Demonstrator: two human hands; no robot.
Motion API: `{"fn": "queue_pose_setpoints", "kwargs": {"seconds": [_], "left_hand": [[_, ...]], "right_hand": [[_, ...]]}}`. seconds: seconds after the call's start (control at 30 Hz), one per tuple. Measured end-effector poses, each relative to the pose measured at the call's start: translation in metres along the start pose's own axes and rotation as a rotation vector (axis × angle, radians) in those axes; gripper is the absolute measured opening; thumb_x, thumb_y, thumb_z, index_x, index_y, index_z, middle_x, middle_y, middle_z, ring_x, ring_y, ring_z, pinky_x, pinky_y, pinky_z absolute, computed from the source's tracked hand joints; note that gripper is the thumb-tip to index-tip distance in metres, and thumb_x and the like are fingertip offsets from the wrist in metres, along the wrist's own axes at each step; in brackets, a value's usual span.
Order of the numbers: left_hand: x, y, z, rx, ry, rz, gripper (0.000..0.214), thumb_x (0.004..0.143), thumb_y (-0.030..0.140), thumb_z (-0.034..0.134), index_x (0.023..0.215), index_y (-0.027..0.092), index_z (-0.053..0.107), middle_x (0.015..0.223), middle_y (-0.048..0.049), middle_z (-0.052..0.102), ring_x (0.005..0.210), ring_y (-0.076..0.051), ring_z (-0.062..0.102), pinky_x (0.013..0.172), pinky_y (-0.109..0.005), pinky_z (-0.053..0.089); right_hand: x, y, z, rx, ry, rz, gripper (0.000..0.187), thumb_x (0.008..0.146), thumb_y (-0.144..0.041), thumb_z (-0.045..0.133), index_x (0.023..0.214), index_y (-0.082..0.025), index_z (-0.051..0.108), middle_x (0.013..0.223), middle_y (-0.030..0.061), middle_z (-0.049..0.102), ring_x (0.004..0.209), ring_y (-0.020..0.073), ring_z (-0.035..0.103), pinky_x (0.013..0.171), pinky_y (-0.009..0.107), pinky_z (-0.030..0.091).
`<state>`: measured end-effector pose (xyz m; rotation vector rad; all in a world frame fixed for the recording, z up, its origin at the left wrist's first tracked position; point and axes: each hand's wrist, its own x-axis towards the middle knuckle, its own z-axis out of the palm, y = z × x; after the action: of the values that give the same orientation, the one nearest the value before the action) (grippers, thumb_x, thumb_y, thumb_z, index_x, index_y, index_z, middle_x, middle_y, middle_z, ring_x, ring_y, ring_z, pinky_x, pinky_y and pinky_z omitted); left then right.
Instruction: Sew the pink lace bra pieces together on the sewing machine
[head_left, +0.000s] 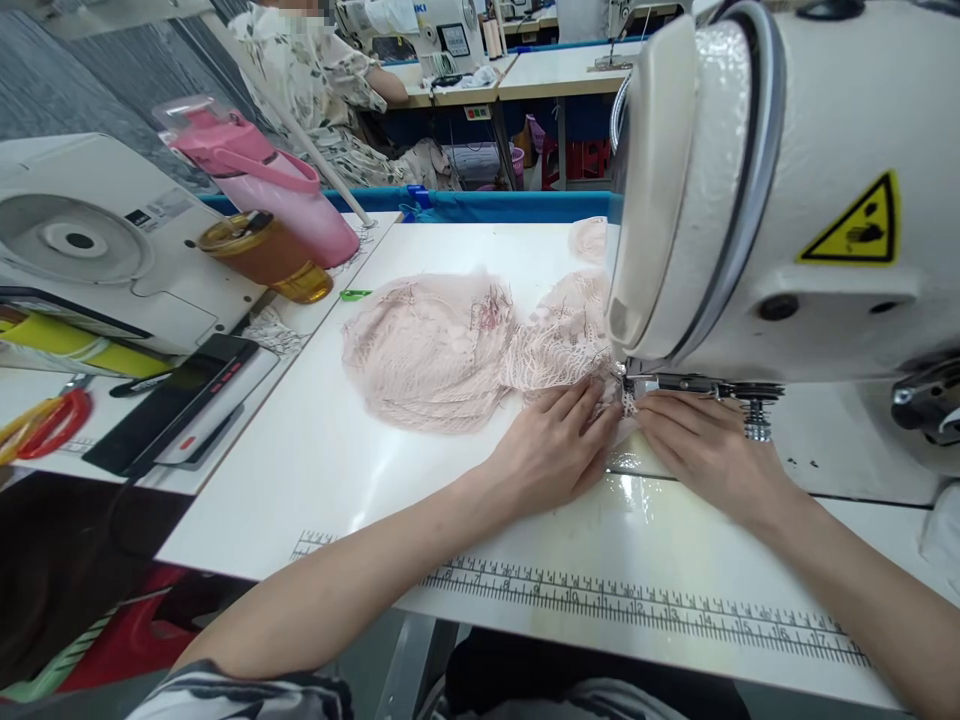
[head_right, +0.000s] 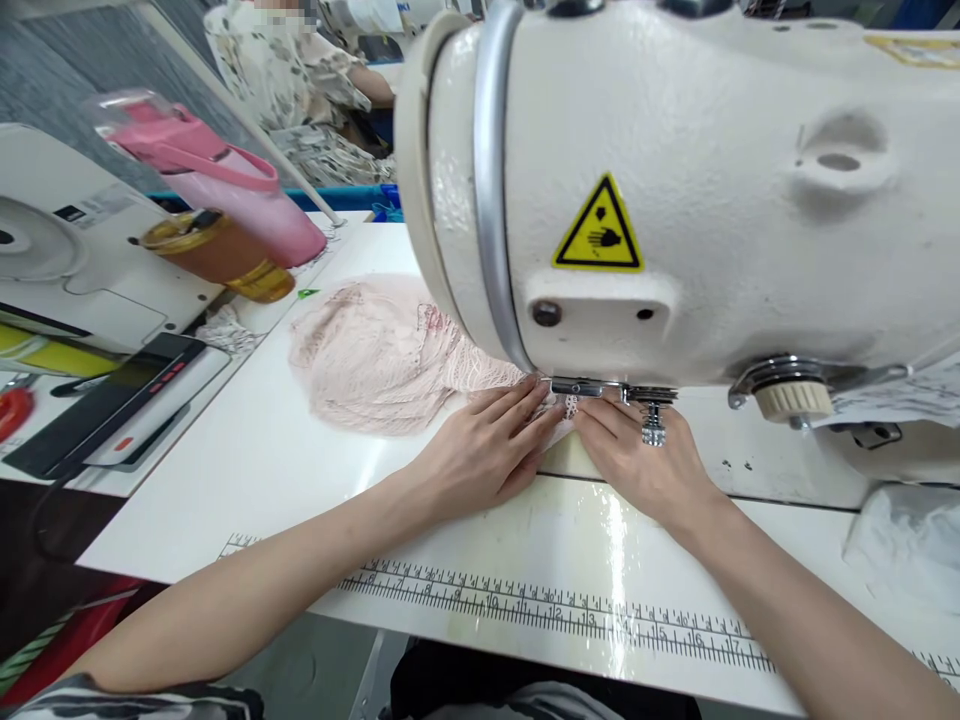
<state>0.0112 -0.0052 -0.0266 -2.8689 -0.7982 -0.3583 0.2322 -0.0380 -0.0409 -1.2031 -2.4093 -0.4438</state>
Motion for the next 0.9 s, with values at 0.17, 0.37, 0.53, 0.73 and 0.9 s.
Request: {"fn": "queue_pose_setpoints", "kwargs": {"seconds": [0.17,0.37,0.53,0.73,0.9], "left_hand": [[0.001,0.001,0.002,0.013,-0.009,-0.017,0.042,0.096,0.030,0.038,0.129,0.008,0.053,0.136,-0.0187,0.052,0.127,-0.031,0.049,0.098,-0.041,0.047],[0.003,-0.002,0.003,0.013,-0.016,-0.032,0.043,0.096,0.030,0.038,0.131,0.008,0.052,0.137,-0.0202,0.050,0.125,-0.030,0.052,0.096,-0.041,0.047],[0.002,-0.004,0.004,0.038,0.042,0.001,0.041,0.096,0.030,0.042,0.128,0.007,0.053,0.137,-0.0184,0.051,0.123,-0.028,0.054,0.094,-0.040,0.050],[0.001,-0.004,0.005,0.019,0.128,0.159,0.027,0.097,0.012,0.041,0.113,0.008,0.062,0.125,-0.0101,0.063,0.118,-0.019,0.058,0.105,-0.033,0.045],[0.002,-0.007,0.003,-0.005,0.112,0.134,0.024,0.098,0.014,0.041,0.103,0.010,0.064,0.122,-0.0088,0.064,0.116,-0.017,0.060,0.106,-0.034,0.046]], "right_hand": [[-0.001,0.005,0.003,0.034,-0.048,-0.002,0.027,0.091,-0.013,0.044,0.101,-0.021,0.067,0.107,0.0039,0.070,0.093,0.0149,0.062,0.081,0.030,0.049],[-0.003,0.010,0.008,0.079,-0.052,0.047,0.032,0.091,-0.013,0.044,0.112,-0.024,0.066,0.107,0.0043,0.069,0.093,0.0168,0.064,0.077,0.033,0.053],[-0.002,0.009,0.008,0.087,-0.056,0.047,0.032,0.089,-0.012,0.047,0.111,-0.026,0.066,0.106,0.0035,0.070,0.094,0.0183,0.064,0.078,0.034,0.054],[0.000,0.006,0.002,0.091,-0.046,0.017,0.029,0.088,-0.012,0.048,0.104,-0.026,0.067,0.105,0.0036,0.069,0.097,0.0187,0.062,0.079,0.034,0.051],[0.003,-0.001,-0.001,0.054,-0.050,0.041,0.028,0.090,-0.012,0.047,0.103,-0.025,0.068,0.102,0.0024,0.071,0.096,0.0168,0.062,0.081,0.032,0.050]]}}
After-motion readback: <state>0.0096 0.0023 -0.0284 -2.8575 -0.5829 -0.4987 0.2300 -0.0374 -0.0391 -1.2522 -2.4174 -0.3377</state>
